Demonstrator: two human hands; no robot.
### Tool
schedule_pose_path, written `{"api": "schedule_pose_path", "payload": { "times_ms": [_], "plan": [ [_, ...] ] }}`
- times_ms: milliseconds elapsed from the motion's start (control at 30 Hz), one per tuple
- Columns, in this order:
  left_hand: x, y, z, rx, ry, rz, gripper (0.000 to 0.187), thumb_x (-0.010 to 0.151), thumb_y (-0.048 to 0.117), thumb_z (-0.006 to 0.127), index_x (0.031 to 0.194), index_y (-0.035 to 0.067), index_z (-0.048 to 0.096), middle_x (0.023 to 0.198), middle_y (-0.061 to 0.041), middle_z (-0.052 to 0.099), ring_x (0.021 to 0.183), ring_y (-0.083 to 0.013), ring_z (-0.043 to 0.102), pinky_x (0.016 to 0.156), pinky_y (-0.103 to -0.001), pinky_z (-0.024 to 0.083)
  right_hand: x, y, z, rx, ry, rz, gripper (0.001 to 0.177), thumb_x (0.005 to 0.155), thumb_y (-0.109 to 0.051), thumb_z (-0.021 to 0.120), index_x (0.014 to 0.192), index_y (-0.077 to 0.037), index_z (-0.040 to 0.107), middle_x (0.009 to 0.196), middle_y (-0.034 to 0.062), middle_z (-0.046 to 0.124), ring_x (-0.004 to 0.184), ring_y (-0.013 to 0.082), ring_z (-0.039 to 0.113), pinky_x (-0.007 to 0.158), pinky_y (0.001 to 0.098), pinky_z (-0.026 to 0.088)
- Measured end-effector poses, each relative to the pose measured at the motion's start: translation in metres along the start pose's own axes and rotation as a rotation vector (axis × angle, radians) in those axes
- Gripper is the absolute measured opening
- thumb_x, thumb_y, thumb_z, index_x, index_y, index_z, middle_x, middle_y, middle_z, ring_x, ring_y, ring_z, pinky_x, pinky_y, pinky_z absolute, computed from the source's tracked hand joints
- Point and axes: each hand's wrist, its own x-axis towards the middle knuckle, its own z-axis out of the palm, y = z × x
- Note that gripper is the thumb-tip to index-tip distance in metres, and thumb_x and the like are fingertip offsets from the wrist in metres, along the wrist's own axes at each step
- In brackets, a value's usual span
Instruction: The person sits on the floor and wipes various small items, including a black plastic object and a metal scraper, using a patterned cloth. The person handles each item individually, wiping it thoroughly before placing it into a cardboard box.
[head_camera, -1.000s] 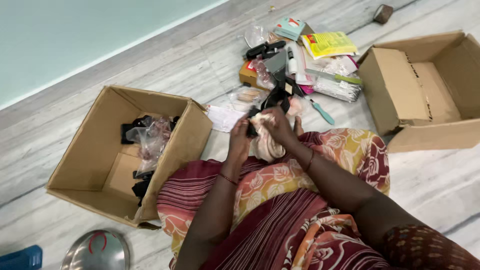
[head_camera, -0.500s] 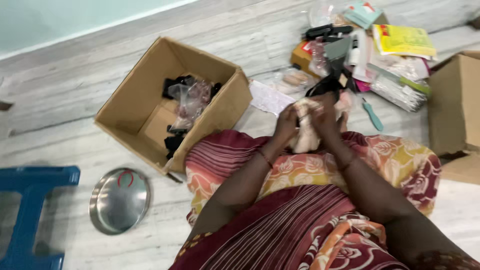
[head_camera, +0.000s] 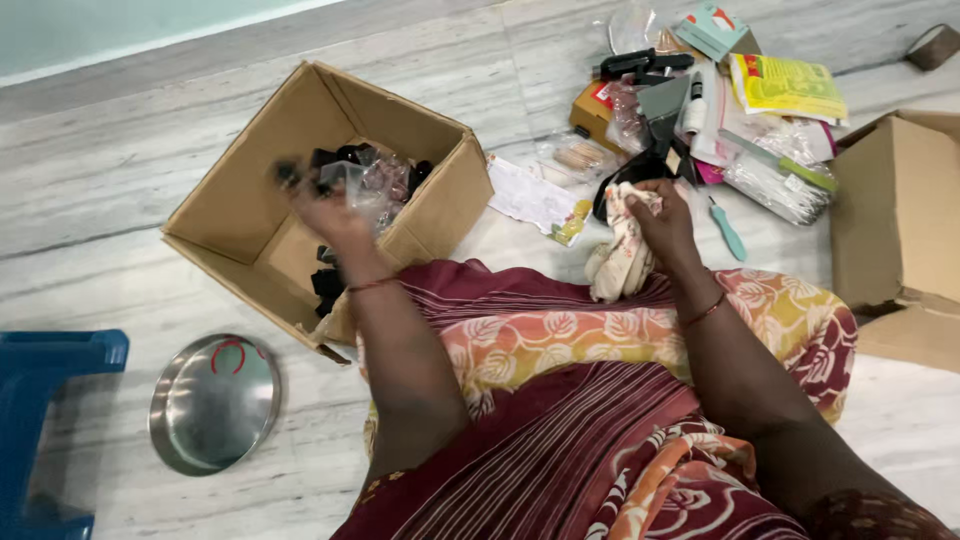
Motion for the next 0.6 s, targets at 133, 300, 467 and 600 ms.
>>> {"api": "schedule_pose_path", "payload": {
  "times_ms": [133, 300, 467, 600],
  "plan": [
    [0.003, 0.053, 0.002, -0.229, 0.290, 0.203, 0.033, 0.100, 0.019, 0.057, 0.130, 0.022, 0.042, 0.130, -0.013, 0.056, 0.114, -0.0274, 0.059, 0.099, -0.042, 0.052, 0.007, -0.004, -0.018, 0.158, 0.121, 0.085, 0.022, 0.099, -0.011, 0.072, 0.117, -0.006, 0.062, 0.104, 0.0071, 0.070, 0.086, 0.0126, 0.068, 0.073, 0.0279, 0.057],
    [-0.053, 0.030, 0.059, -0.015, -0.150, 0.320, 0.016, 0.104, 0.001, 0.065, 0.118, 0.008, 0.060, 0.114, -0.013, 0.061, 0.102, -0.0240, 0.058, 0.089, -0.038, 0.058, 0.017, -0.025, -0.067, 0.470, 0.206, -0.003, 0.021, 0.103, -0.004, 0.073, 0.121, -0.004, 0.061, 0.109, 0.0091, 0.068, 0.094, 0.0171, 0.068, 0.083, 0.0339, 0.060],
    [-0.129, -0.111, 0.091, 0.347, -0.808, 0.011, 0.030, 0.106, 0.023, 0.051, 0.127, 0.003, 0.061, 0.106, -0.010, 0.072, 0.091, -0.0180, 0.071, 0.077, -0.031, 0.060, 0.020, -0.058, -0.120, 0.611, 0.296, -0.206, 0.032, 0.103, -0.002, 0.068, 0.132, -0.003, 0.054, 0.121, 0.0096, 0.064, 0.108, 0.0199, 0.067, 0.098, 0.0349, 0.061],
    [-0.206, -0.243, 0.054, 0.893, -1.255, 0.081, 0.012, 0.101, -0.004, 0.056, 0.110, 0.000, 0.063, 0.102, -0.012, 0.070, 0.091, -0.0194, 0.062, 0.089, -0.031, 0.055, 0.015, -0.076, -0.165, 0.581, 0.451, -0.501, 0.035, 0.113, -0.008, 0.072, 0.141, -0.002, 0.051, 0.130, 0.0133, 0.062, 0.110, 0.0218, 0.064, 0.100, 0.0368, 0.060]
  ]
}}
